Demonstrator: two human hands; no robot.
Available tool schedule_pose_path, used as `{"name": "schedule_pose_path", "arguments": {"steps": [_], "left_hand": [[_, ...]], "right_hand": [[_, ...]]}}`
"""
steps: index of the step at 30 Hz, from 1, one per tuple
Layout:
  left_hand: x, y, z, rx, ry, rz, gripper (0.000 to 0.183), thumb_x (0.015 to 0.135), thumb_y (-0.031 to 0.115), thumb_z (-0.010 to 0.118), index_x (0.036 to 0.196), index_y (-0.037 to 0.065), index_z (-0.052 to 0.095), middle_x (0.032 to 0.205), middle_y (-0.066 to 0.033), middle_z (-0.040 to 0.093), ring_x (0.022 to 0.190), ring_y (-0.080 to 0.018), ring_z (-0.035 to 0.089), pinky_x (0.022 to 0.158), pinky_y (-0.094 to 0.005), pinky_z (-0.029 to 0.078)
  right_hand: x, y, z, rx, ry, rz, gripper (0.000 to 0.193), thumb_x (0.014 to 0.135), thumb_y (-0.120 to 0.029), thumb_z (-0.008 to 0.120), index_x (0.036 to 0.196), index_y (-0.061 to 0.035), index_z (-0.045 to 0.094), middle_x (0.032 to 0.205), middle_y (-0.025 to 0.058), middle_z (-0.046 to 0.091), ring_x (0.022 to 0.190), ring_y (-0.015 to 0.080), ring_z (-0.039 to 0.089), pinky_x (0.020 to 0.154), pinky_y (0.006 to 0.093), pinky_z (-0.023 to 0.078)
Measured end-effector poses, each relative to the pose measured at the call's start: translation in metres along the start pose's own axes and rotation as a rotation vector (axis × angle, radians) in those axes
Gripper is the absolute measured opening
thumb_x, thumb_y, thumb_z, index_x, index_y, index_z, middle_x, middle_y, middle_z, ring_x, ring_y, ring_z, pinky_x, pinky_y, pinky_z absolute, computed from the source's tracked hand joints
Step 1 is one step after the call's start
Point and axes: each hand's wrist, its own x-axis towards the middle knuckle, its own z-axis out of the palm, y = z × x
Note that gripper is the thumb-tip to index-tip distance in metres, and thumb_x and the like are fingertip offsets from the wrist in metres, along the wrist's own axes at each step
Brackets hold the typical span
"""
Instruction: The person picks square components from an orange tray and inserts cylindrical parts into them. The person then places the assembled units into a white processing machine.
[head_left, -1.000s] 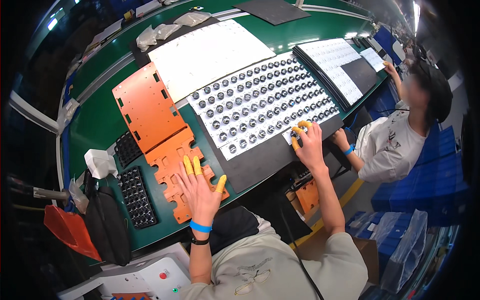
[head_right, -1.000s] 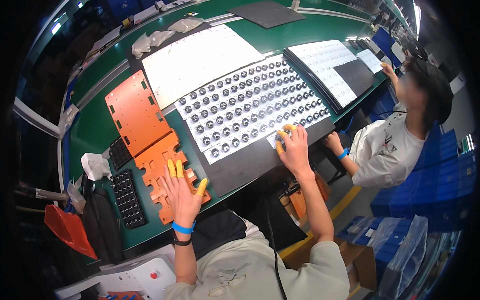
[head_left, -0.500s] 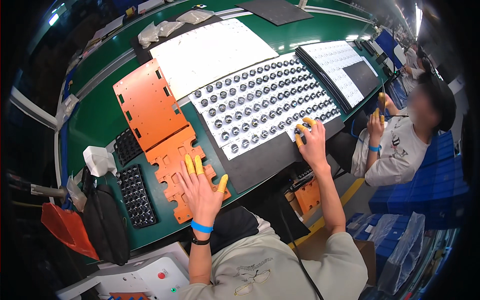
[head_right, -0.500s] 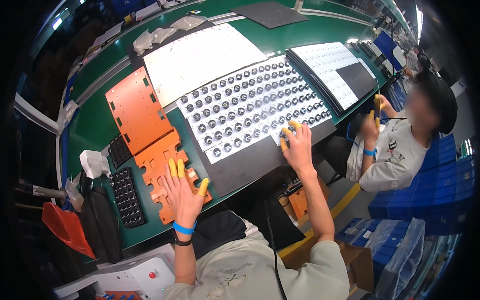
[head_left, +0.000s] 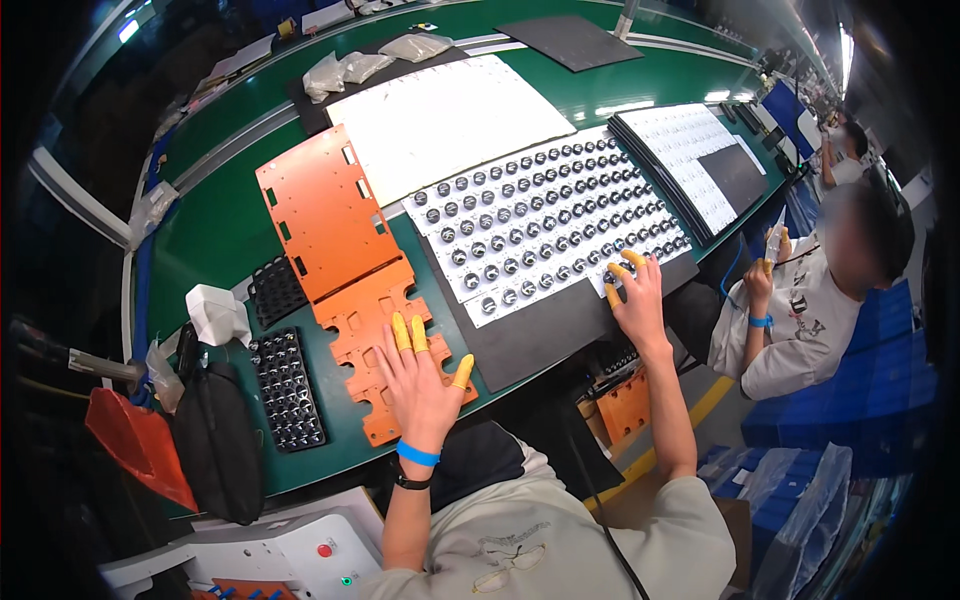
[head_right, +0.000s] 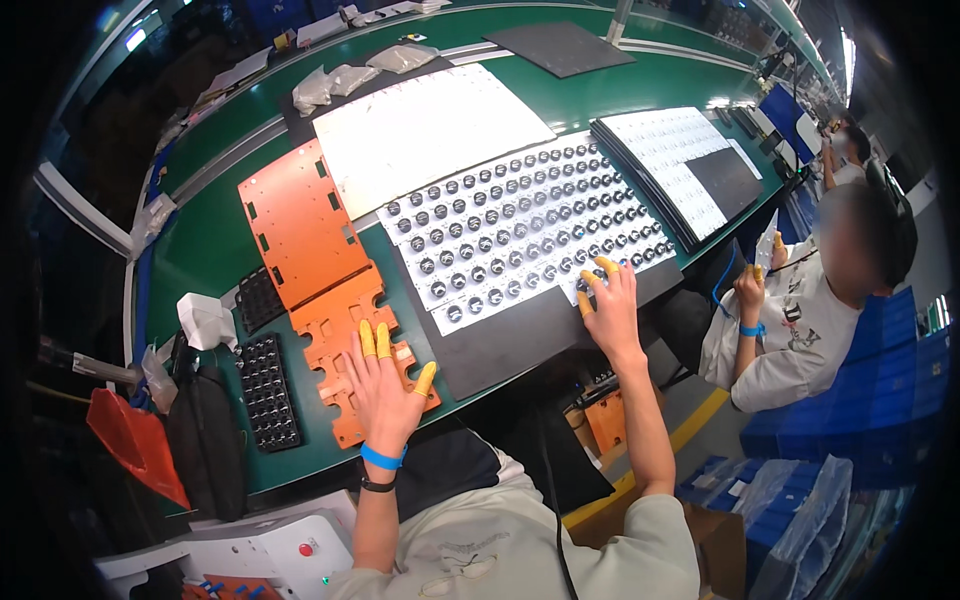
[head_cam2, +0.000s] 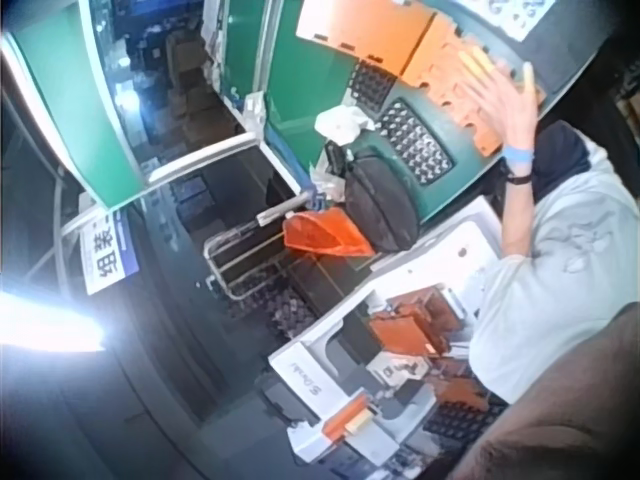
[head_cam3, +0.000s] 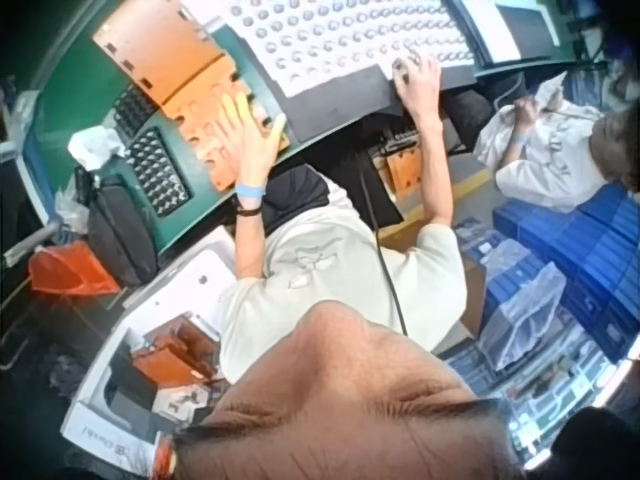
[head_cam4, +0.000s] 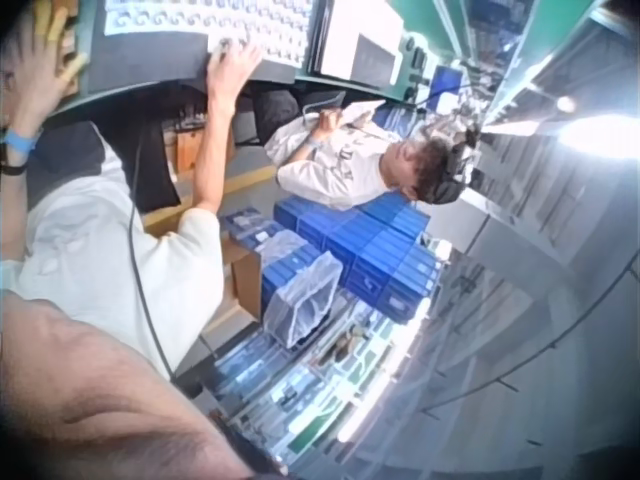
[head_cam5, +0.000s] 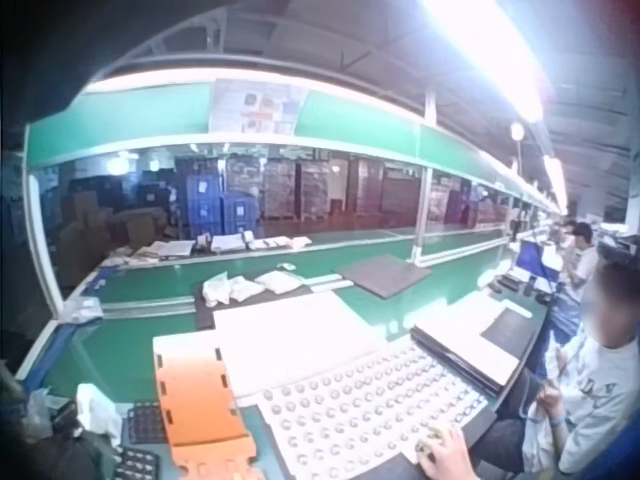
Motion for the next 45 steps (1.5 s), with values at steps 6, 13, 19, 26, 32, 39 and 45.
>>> {"name": "schedule_pose_path", "arguments": {"steps": [6, 13, 19, 26, 32, 39, 45], "left_hand": [[0.0, -0.001, -0.001, -0.025, -0.009, 0.001, 0.087, 0.087, 0.049, 0.067, 0.149, -0.003, 0.034, 0.157, -0.0237, 0.028, 0.149, -0.0394, 0.018, 0.122, -0.0529, 0.011], [0.003, -0.001, -0.004, -0.044, -0.026, 0.001, 0.089, 0.087, 0.048, 0.068, 0.15, -0.004, 0.032, 0.157, -0.0233, 0.029, 0.148, -0.0393, 0.019, 0.122, -0.052, 0.011], [0.004, -0.019, -0.017, -0.067, -0.146, 0.063, 0.091, 0.087, 0.047, 0.069, 0.151, -0.004, 0.029, 0.156, -0.0224, 0.03, 0.147, -0.0383, 0.022, 0.122, -0.0516, 0.012], [0.006, -0.022, -0.02, -0.027, -0.17, 0.042, 0.091, 0.086, 0.054, 0.066, 0.144, -0.01, 0.037, 0.152, -0.0228, 0.036, 0.145, -0.0369, 0.026, 0.121, -0.0547, 0.014], [0.016, -0.006, -0.04, -0.111, -0.242, -0.038, 0.092, 0.082, 0.043, 0.072, 0.15, -0.003, 0.031, 0.155, -0.0197, 0.034, 0.144, -0.0392, 0.028, 0.12, -0.0557, 0.018], [0.017, -0.014, -0.03, 0.002, -0.304, -0.008, 0.093, 0.082, 0.054, 0.066, 0.15, -0.001, 0.034, 0.156, -0.0174, 0.034, 0.145, -0.0331, 0.03, 0.121, -0.054, 0.016], [0.02, -0.008, -0.031, 0.041, -0.326, -0.046, 0.091, 0.083, 0.055, 0.064, 0.149, -0.001, 0.037, 0.157, -0.0171, 0.033, 0.144, -0.0336, 0.03, 0.121, -0.0536, 0.015]], "right_hand": [[0.003, -0.016, -0.008, 0.05, 0.013, -0.057, 0.032, 0.079, -0.008, 0.075, 0.109, -0.0039, 0.068, 0.127, 0.016, 0.056, 0.124, 0.0358, 0.048, 0.117, 0.0554, 0.026], [0.049, -0.042, -0.006, 0.314, -0.049, -0.189, 0.031, 0.082, -0.011, 0.074, 0.111, -0.0104, 0.067, 0.127, 0.0115, 0.057, 0.124, 0.034, 0.05, 0.116, 0.057, 0.027], [0.153, -0.045, 0.032, 0.424, 0.003, -0.319, 0.025, 0.083, -0.012, 0.073, 0.108, -0.0097, 0.068, 0.123, 0.0115, 0.06, 0.118, 0.0327, 0.054, 0.108, 0.0481, 0.036], [0.309, -0.025, 0.146, 0.434, 0.186, -0.109, 0.027, 0.086, -0.019, 0.072, 0.108, -0.0023, 0.069, 0.108, 0.0176, 0.066, 0.103, 0.0347, 0.06, 0.093, 0.0423, 0.047], [0.414, 0.0, 0.228, 0.32, 0.14, 0.225, 0.028, 0.09, -0.023, 0.07, 0.109, -0.0021, 0.068, 0.107, 0.0179, 0.065, 0.108, 0.0303, 0.06, 0.093, 0.0384, 0.047], [0.501, 0.018, 0.313, -0.069, -0.108, 0.199, 0.083, 0.09, -0.061, 0.056, 0.156, -0.0159, 0.029, 0.162, 0.017, 0.023, 0.148, 0.0402, 0.021, 0.118, 0.0591, 0.015], [0.529, 0.013, 0.335, -0.057, -0.291, 0.302, 0.082, 0.094, -0.068, 0.038, 0.158, -0.0185, 0.025, 0.165, 0.0135, 0.017, 0.151, 0.0403, 0.013, 0.12, 0.0588, 0.01]]}}
